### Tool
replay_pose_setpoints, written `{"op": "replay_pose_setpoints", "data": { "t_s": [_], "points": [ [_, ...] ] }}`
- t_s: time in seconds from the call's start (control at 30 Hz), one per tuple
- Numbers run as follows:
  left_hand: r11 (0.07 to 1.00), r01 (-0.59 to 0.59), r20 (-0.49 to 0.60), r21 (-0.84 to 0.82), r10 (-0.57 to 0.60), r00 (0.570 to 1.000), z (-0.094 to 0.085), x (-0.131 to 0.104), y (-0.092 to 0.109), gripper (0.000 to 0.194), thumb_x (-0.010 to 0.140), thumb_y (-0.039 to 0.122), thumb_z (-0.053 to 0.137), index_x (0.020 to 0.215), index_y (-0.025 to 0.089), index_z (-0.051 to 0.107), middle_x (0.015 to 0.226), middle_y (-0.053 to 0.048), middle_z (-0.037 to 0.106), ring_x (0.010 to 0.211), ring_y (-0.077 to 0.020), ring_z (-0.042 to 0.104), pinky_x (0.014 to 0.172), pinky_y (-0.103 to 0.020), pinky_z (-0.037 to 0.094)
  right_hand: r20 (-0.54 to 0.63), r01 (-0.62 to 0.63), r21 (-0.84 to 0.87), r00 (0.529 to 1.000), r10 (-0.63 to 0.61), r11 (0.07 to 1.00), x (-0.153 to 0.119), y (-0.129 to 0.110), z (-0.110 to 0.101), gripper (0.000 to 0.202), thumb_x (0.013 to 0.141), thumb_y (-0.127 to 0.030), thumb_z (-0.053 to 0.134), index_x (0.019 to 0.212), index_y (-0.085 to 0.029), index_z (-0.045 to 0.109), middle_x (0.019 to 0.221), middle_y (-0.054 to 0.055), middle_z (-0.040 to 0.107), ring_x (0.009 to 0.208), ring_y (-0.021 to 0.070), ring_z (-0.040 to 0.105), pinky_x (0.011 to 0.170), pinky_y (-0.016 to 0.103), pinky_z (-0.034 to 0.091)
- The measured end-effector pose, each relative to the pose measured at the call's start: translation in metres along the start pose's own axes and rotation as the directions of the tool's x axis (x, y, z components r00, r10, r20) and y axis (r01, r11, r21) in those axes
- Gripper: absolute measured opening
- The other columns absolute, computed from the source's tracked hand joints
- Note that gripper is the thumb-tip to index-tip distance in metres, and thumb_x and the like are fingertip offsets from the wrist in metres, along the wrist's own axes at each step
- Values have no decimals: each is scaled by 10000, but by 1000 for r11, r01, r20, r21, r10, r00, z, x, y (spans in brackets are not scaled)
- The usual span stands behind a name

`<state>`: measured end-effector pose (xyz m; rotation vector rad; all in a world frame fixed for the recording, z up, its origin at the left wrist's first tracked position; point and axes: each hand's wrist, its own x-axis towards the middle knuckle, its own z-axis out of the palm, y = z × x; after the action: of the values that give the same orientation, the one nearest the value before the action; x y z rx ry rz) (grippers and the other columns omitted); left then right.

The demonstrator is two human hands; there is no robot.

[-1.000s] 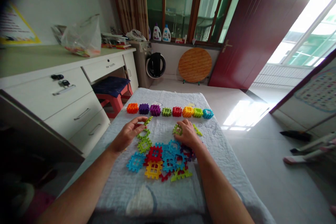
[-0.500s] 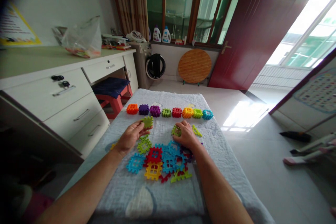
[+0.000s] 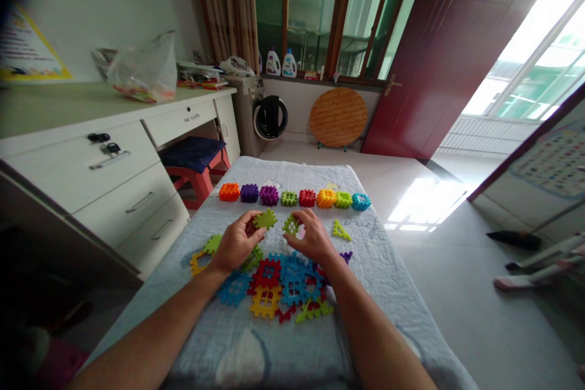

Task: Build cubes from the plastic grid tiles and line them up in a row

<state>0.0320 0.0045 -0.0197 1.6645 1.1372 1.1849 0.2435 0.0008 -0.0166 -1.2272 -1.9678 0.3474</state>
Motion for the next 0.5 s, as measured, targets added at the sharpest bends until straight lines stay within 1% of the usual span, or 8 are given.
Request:
{"op": "replay_pose_setpoints", "data": {
  "t_s": [0.13, 0.23, 0.37, 0.43, 0.5],
  "points": [
    [992, 77, 128, -98, -64, 990, 7, -1, 3, 360, 812, 388, 605, 1110, 186, 608, 931, -50, 713, 717, -181, 683, 666, -275, 523, -40, 38, 31, 999, -37, 999, 1, -11, 9, 472, 710, -255, 661, 1165, -227, 537, 1091, 67, 560, 884, 167, 589, 781, 307, 499],
    [981, 123, 203, -149, -91, 975, 10, -2, 5, 390, 860, 439, 541, 1136, 175, 622, 880, -49, 717, 724, -184, 686, 666, -274, 531, -37, 36, 10, 999, -35, 999, 1, -15, 13, 493, 715, -267, 665, 1190, -238, 536, 1160, 84, 555, 973, 200, 583, 818, 332, 500],
    [953, 191, 224, -237, -138, 965, 13, -2, 4, 426, 886, 470, 482, 1145, 164, 627, 815, -40, 711, 682, -179, 674, 669, -290, 542, -28, 67, 14, 997, -66, 998, 1, -16, 17, 505, 730, -256, 662, 1217, -239, 530, 1144, 81, 576, 1037, 215, 565, 878, 352, 483],
    [947, 205, 232, -246, -148, 962, 13, -2, 4, 429, 881, 459, 494, 1159, 159, 622, 847, -45, 709, 675, -173, 666, 666, -293, 542, -30, 73, 18, 997, -73, 997, 0, -15, 19, 508, 738, -268, 667, 1225, -237, 529, 1142, 81, 581, 1042, 215, 564, 886, 354, 480],
    [955, 195, 250, -222, -137, 958, 12, -2, 6, 415, 875, 434, 512, 1163, 158, 624, 886, -52, 705, 690, -168, 658, 662, -285, 535, -29, 69, 21, 997, -68, 997, 0, -14, 19, 509, 747, -291, 673, 1232, -238, 530, 1153, 85, 582, 1044, 217, 564, 880, 355, 483]
  ]
}}
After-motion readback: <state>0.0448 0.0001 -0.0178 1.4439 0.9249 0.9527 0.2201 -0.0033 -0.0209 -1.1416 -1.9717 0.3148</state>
